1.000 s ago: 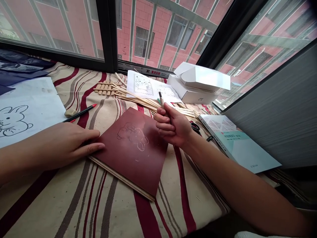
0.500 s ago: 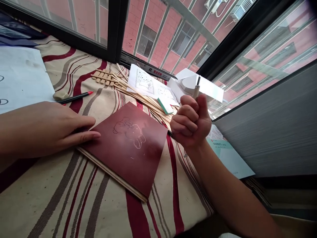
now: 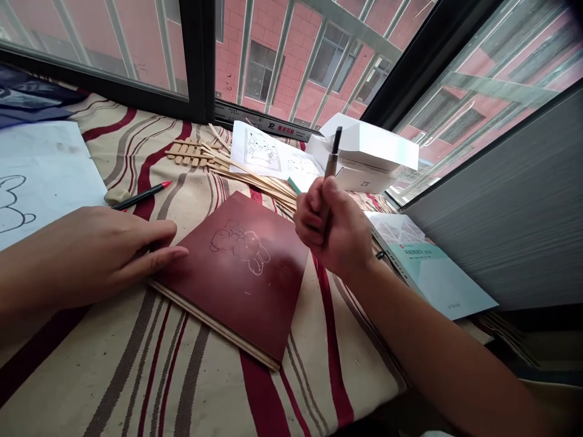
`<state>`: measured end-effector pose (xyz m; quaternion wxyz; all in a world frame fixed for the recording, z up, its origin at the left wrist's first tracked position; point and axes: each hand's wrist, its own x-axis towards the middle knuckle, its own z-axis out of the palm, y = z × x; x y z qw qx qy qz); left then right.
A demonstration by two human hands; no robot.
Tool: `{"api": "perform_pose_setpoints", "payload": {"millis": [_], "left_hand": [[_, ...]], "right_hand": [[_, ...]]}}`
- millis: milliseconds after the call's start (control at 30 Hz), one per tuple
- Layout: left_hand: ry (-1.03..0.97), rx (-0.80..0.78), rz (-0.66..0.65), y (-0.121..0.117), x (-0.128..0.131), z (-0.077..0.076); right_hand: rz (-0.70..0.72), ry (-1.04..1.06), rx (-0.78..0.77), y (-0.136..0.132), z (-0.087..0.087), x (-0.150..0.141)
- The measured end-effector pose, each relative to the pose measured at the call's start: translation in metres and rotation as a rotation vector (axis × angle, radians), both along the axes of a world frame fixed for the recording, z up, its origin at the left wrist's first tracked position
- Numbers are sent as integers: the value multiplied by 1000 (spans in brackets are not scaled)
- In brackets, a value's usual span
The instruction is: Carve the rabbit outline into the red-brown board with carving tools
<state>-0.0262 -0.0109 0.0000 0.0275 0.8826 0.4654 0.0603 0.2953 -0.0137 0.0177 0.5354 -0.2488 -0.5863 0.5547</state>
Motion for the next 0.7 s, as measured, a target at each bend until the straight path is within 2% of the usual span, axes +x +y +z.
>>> {"api": "perform_pose_setpoints", "payload": {"millis": [100,167,300,367,400,467,533,600,667,700], "left_hand": [[12,-44,-45,7,-8,-4],[4,-38,-38,11,-11,-4],[-60,4,-7,9,-10,2],[-109,10,-1,5,-7,3],[-139,16,2,3,-6,3],[-207,18,-35,-1,-4,0],[-268,113,33,-3,-3,-5],[-277,179,55,-6,-4,-7],[-298,207,0,-10,-5,-7],[-296,170,-36,-12,-7,-5]], "right_hand": [[-17,-210,229,-1,-7,-4],[-55,-483,453,-2,-11,-5],[-185,-1080,1123,-20,-9,-11],[-314,-1235,1425,-43,-4,-20],[-364,-1249,1497,-55,-1,-25],[-422,-1261,1517,-76,5,-35],[-367,-1315,1481,-86,9,-40],[-313,-1360,1425,-83,10,-41],[-292,-1374,1383,-76,8,-40],[-288,-1371,1371,-72,6,-40]]}}
